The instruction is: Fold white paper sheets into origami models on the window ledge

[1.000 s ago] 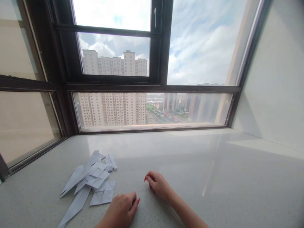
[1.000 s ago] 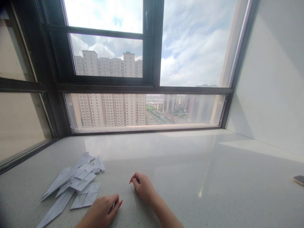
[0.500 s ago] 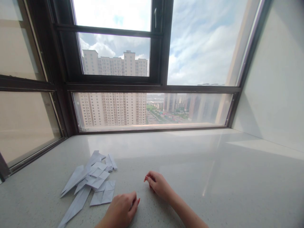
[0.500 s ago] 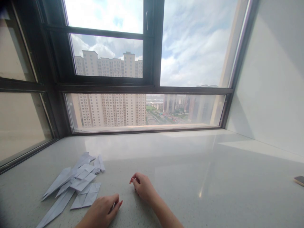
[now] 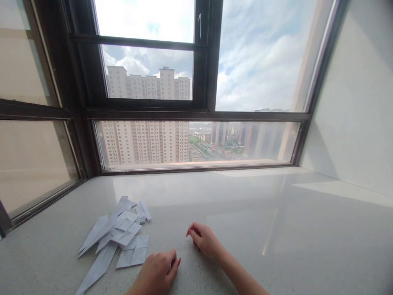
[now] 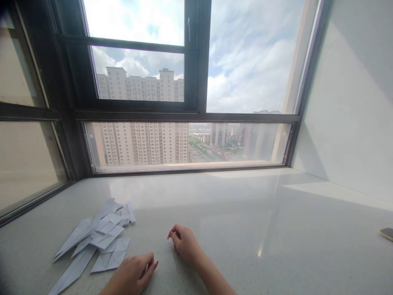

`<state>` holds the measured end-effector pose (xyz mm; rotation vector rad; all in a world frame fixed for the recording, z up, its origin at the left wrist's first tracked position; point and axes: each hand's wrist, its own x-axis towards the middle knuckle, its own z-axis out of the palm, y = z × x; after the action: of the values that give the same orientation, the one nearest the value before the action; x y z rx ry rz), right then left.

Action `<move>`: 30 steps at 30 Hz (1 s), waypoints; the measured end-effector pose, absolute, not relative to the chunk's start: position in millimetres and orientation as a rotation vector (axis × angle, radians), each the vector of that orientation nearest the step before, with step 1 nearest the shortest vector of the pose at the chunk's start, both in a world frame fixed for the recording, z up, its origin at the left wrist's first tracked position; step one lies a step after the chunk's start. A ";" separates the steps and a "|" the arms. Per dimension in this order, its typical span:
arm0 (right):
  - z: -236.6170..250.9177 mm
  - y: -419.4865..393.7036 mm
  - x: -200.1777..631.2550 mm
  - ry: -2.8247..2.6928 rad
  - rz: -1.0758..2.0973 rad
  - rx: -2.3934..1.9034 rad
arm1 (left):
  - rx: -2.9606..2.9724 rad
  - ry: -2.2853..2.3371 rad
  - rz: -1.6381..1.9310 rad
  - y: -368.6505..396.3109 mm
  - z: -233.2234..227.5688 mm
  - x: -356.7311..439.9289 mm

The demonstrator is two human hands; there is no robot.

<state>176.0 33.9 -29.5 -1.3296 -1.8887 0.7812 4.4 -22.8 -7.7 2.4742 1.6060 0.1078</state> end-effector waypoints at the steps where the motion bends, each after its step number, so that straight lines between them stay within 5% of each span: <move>1: -29.7 34.0 176.1 -1.889 0.779 -1.330 | 2.473 1.604 0.105 -22.6 -7.4 4.3; 30: -28.0 33.0 176.3 -1.905 0.763 -1.349 | 2.428 1.615 0.093 -23.2 -3.1 5.2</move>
<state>176.3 33.0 -28.0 -1.3486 -1.9053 0.7631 5.2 -23.2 -3.1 2.4282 1.6151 0.0927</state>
